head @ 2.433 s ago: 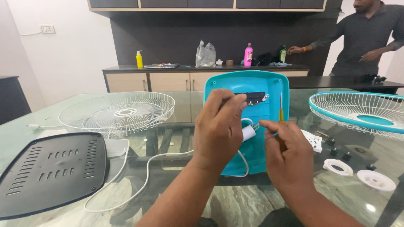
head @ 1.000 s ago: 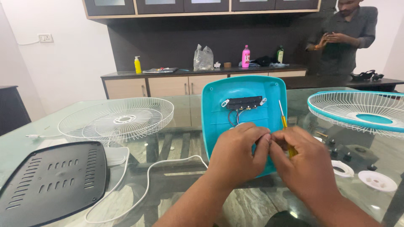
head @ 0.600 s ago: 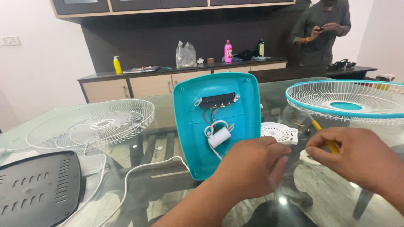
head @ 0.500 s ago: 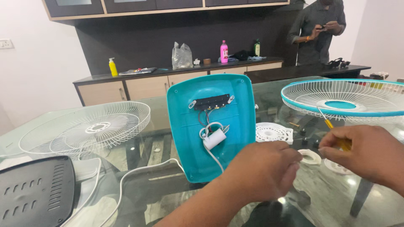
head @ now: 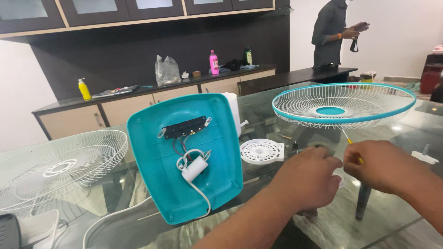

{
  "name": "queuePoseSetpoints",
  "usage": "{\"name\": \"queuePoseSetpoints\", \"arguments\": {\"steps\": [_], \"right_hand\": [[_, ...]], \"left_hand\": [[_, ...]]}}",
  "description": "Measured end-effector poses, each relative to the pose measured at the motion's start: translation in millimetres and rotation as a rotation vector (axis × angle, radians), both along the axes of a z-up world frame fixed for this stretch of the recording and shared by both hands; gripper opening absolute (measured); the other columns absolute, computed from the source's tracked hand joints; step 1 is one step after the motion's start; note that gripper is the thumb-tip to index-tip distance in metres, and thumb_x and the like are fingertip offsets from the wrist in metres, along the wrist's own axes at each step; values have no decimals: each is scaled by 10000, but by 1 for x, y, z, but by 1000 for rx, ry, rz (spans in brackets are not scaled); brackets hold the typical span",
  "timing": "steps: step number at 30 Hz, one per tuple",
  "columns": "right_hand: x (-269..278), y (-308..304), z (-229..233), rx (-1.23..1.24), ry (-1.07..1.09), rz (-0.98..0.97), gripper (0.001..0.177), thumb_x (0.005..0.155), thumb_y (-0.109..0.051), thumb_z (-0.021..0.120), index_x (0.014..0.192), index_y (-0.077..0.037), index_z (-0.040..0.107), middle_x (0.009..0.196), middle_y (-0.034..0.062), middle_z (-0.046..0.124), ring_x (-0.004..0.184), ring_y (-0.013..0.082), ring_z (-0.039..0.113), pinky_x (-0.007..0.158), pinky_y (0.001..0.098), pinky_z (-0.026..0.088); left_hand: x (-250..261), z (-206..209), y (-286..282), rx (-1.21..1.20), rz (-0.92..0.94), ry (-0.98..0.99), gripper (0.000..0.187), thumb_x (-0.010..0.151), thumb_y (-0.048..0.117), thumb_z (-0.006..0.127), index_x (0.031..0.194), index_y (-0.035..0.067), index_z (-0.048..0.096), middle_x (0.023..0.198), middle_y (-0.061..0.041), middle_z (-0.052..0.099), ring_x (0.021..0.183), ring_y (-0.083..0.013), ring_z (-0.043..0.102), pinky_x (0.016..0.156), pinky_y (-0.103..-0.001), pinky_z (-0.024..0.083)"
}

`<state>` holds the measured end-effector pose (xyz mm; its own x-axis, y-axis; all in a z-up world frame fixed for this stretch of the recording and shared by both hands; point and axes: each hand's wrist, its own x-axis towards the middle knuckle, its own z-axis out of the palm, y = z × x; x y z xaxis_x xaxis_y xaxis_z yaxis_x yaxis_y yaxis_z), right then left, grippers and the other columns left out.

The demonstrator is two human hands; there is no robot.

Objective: The person uses a screwdriver to remove screws from the back cover of a small appliance, then detaches the internal circuit board and capacitor. The back cover is set aside, and the internal components are handled and separated from the main housing.

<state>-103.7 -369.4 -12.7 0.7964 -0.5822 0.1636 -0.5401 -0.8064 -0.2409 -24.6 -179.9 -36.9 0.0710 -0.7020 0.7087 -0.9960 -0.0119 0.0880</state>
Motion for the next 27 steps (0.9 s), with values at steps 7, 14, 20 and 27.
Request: {"name": "queuePoseSetpoints", "arguments": {"steps": [7, 14, 20, 27], "right_hand": [[3, 11, 8, -42, 43, 0, 158, 872, -307, 692, 946, -203, 784, 945, 23, 822, 941, 253, 784, 892, 399, 615], [2, 14, 8, -84, 82, -7, 160, 873, -342, 735, 990, -250, 793, 998, -7, 818, 1000, 237, 777, 928, 392, 614], [6, 14, 7, -88, 100, -5, 176, 866, -349, 752, 1014, -264, 797, 1021, -12, 812, 1017, 228, 769, 943, 383, 608], [2, 10, 4, -108, 113, 34, 214, 855, -354, 747, 1045, -272, 800, 1057, -39, 819, 1038, 200, 777, 946, 371, 615]], "left_hand": [[4, -8, 10, -41, 27, -11, 324, 873, 183, 691, 1165, 47, 721, 1122, -137, 673, 1147, -329, 604, 995, -451, 495], [-7, -5, 15, -67, -3, 32, 321, 879, 174, 690, 1162, 24, 718, 1096, -143, 678, 1134, -339, 609, 983, -460, 482], [-8, -2, 20, -76, -11, 49, 296, 896, 168, 690, 1157, 29, 717, 1081, -136, 684, 1102, -334, 628, 985, -445, 504], [-3, 4, 27, -113, 38, 60, 304, 881, 165, 702, 1151, 26, 720, 1059, -141, 678, 1065, -340, 625, 964, -445, 509]]}}
